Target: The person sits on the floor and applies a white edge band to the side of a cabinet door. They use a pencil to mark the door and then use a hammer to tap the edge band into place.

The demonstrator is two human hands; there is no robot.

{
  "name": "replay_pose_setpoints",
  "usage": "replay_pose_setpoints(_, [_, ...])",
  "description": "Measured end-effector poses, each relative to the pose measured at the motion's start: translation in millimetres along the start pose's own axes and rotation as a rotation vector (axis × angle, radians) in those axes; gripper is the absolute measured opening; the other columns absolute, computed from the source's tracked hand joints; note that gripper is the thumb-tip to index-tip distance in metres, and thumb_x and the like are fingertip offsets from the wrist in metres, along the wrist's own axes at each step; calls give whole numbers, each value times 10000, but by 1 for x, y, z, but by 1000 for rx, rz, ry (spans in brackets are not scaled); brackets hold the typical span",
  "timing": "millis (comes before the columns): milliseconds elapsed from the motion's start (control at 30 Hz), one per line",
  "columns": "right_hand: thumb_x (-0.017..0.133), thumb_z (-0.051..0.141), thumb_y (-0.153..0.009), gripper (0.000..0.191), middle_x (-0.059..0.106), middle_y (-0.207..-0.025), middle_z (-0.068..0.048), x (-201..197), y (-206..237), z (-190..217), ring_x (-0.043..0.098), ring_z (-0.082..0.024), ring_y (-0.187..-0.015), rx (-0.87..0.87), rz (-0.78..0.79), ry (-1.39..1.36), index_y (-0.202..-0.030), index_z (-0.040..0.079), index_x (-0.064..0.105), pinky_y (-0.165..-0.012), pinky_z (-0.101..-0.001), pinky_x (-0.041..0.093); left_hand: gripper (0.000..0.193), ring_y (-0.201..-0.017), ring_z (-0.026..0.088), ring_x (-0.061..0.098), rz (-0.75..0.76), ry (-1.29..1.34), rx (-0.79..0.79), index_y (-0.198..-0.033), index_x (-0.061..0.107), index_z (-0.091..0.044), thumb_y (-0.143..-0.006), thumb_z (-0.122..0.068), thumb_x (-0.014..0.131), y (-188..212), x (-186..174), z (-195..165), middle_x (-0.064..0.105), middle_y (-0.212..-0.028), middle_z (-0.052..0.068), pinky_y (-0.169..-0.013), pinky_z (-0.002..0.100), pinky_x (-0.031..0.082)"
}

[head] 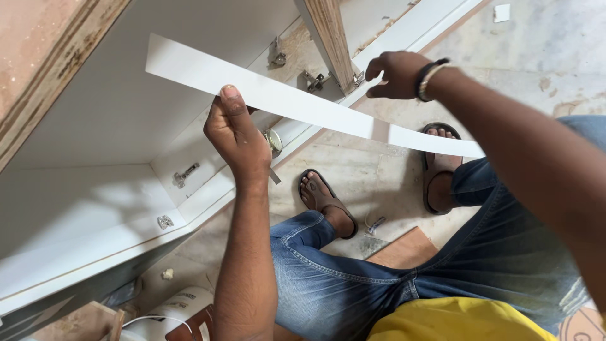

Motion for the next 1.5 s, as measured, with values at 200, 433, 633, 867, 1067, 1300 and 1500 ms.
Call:
replay_pose_setpoints(200, [830,253,-837,748,574,-1435,-175,51,-34,0,637,-339,-1212,65,-397,-458,-1460,74,457,-1001,-451,523,471,-666,51,449,36,-100,33,-817,578,-85,-1129,-422,475,6,-6,-9,515,-693,-57,-606,256,379])
replay_pose_setpoints(433, [771,95,-803,676,578,-1440,-154,91,-58,10,664,-312,-1203,18,-384,-911,-1405,57,466,-965,-404,579,478,-580,52,424,65,-144,13,-802,596,-81,-1125,-413,477,6,-11,-5,502,-626,-52,-530,265,347])
replay_pose_setpoints(633, [729,145,-847,566,632,-1362,-185,80,-39,6,725,-294,-1041,65,-396,-644,-1365,47,523,-929,-403,573,461,-538,40,448,116,-207,39,-816,609,-89,-1120,-403,464,0,2,5,511,-592,-56,-502,260,347])
replay_pose_setpoints(867, [728,315,-895,548,705,-1252,-179,66,-27,-10,766,-263,-971,107,-163,-533,-1361,74,570,-974,-432,540,466,-612,82,484,98,-135,96,-827,609,-87,-1152,-390,470,-1,22,1,532,-646,-29,-556,280,396])
replay_pose_setpoints(1067, [577,292,-974,430,755,-1255,-106,115,-16,-1,760,-238,-1032,-25,259,-908,-1329,62,657,-984,-403,553,473,-639,107,636,198,-75,156,-893,638,-81,-1126,-443,442,-4,50,-9,639,-707,-21,-588,303,541])
replay_pose_setpoints(1300, [471,487,-1035,496,758,-1107,-84,66,-9,-22,704,-197,-1068,125,40,-1140,-1214,82,696,-944,-358,542,404,-611,210,601,227,-234,204,-906,631,-34,-1114,-363,521,-1,53,-38,620,-696,93,-598,371,493])
replay_pose_setpoints(1500, [595,482,-1047,474,669,-887,-30,45,5,34,561,-100,-793,-378,-276,-1148,-1154,40,728,-708,-263,465,350,-717,317,650,177,-304,398,-928,645,-61,-1109,-339,535,-31,75,-41,649,-778,111,-660,406,514])
Point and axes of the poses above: each hand's wrist, its own y-axis away from the middle knuckle, its own x-axis out of the palm, z = x × y, the point moved 3 cm from there along -y, towards the middle knuckle
